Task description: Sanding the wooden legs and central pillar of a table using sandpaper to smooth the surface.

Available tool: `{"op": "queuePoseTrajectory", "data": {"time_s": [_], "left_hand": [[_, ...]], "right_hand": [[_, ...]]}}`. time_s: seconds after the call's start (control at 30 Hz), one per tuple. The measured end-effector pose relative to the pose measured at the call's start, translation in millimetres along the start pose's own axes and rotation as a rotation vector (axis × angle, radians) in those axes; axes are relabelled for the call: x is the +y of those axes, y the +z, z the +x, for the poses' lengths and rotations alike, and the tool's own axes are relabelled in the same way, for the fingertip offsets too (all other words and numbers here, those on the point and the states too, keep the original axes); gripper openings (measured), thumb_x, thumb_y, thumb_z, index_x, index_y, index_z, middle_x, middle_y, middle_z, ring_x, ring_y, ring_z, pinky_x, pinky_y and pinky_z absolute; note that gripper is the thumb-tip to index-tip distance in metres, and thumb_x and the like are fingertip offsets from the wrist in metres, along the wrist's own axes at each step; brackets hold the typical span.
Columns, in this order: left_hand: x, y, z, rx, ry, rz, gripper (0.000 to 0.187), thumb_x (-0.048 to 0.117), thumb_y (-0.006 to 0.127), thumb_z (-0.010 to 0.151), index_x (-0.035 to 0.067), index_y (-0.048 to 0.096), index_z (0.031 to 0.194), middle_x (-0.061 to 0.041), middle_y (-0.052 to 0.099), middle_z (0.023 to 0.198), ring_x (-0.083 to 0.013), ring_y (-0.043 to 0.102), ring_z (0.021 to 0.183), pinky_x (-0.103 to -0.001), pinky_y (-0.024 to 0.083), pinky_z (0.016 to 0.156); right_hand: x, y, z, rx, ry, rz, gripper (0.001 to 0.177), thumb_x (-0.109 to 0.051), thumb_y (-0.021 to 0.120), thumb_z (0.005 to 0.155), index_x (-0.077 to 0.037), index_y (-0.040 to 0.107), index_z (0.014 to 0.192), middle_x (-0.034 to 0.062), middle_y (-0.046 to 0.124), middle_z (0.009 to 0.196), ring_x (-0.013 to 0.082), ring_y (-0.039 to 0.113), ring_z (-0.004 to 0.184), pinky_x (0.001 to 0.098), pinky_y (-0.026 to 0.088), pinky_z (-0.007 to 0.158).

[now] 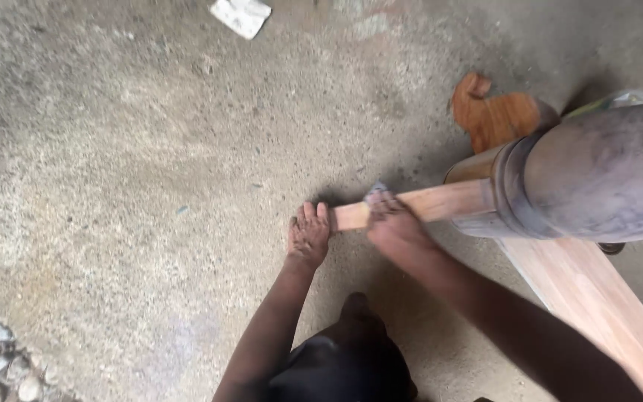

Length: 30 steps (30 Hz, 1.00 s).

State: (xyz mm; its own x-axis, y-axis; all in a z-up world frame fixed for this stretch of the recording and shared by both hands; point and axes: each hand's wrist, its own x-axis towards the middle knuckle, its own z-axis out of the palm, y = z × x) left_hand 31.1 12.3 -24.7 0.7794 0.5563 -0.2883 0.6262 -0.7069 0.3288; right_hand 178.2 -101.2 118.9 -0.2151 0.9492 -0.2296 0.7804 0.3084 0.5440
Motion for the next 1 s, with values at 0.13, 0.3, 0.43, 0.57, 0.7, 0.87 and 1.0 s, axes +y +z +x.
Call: {"op": "queuePoseTrajectory", "data": {"time_s": [0.13, 0.3, 0.43, 0.57, 0.7, 0.87, 1.0], "left_hand": [[3.4, -15.2, -15.2, -0.039, -0.044, -0.144, 0.063, 0.012, 0.058, 0.094, 0.005, 0.028, 0.148, -0.025, 0.034, 0.152, -0.0397, 0.035, 0.142, -0.054, 0.033, 0.114], [8.4, -26.8, -20.8, -0.113, -0.058, -0.082, 0.07, 0.008, 0.064, 0.091, 0.005, 0.028, 0.151, -0.025, 0.035, 0.154, -0.0387, 0.036, 0.144, -0.048, 0.035, 0.117], [0.1, -18.3, 2.9, -0.017, -0.032, -0.105, 0.068, 0.009, 0.064, 0.09, 0.005, 0.031, 0.15, -0.026, 0.035, 0.154, -0.041, 0.038, 0.143, -0.05, 0.036, 0.113], [-3.5, -11.9, -13.9, 0.141, 0.01, -0.107, 0.054, 0.009, 0.06, 0.097, 0.004, 0.038, 0.146, -0.024, 0.044, 0.148, -0.039, 0.046, 0.138, -0.053, 0.04, 0.112], [1.9, -17.3, -13.0, 0.025, -0.019, -0.09, 0.057, 0.009, 0.06, 0.094, 0.004, 0.037, 0.146, -0.025, 0.042, 0.149, -0.0393, 0.044, 0.139, -0.05, 0.039, 0.113], [4.3, -34.1, -29.8, -0.054, -0.016, -0.122, 0.059, 0.013, 0.064, 0.094, 0.005, 0.036, 0.146, -0.021, 0.047, 0.139, -0.0348, 0.049, 0.133, -0.048, 0.043, 0.111], [5.1, -39.1, -14.8, 0.006, -0.025, -0.054, 0.059, 0.009, 0.065, 0.092, 0.004, 0.036, 0.144, -0.022, 0.046, 0.138, -0.035, 0.049, 0.13, -0.047, 0.043, 0.11]], "right_hand": [[6.8, -2.4, 10.8, -0.165, 0.035, 0.201, 0.033, -0.014, 0.057, 0.089, 0.005, 0.071, 0.112, 0.0236, 0.071, 0.122, 0.0317, 0.066, 0.119, 0.0423, 0.045, 0.109], [20.5, -29.5, -9.8, 0.03, -0.013, 0.251, 0.035, -0.016, 0.058, 0.081, 0.005, 0.073, 0.105, 0.0211, 0.072, 0.119, 0.0294, 0.066, 0.121, 0.043, 0.046, 0.109], [22.0, -12.6, 22.7, -0.125, 0.035, 0.115, 0.034, -0.013, 0.058, 0.088, 0.004, 0.072, 0.114, 0.0203, 0.072, 0.123, 0.0286, 0.065, 0.12, 0.0388, 0.045, 0.109], [37.1, -49.7, -16.2, -0.305, -0.031, 0.346, 0.03, -0.01, 0.059, 0.092, 0.002, 0.07, 0.116, 0.0184, 0.068, 0.129, 0.0292, 0.062, 0.126, 0.0412, 0.046, 0.112], [18.8, -27.8, -8.9, -0.09, 0.071, 0.188, 0.035, -0.011, 0.06, 0.087, 0.004, 0.068, 0.118, 0.0194, 0.065, 0.132, 0.029, 0.061, 0.128, 0.0419, 0.046, 0.11], [13.4, 8.6, -12.4, -0.181, 0.035, 0.202, 0.037, -0.012, 0.057, 0.095, 0.005, 0.059, 0.128, 0.0242, 0.062, 0.135, 0.0331, 0.06, 0.127, 0.0443, 0.041, 0.115], [47.4, -64.0, -40.8, 0.052, 0.07, 0.303, 0.04, -0.013, 0.057, 0.092, 0.006, 0.059, 0.127, 0.0234, 0.066, 0.132, 0.0326, 0.062, 0.127, 0.0449, 0.042, 0.113]]}}
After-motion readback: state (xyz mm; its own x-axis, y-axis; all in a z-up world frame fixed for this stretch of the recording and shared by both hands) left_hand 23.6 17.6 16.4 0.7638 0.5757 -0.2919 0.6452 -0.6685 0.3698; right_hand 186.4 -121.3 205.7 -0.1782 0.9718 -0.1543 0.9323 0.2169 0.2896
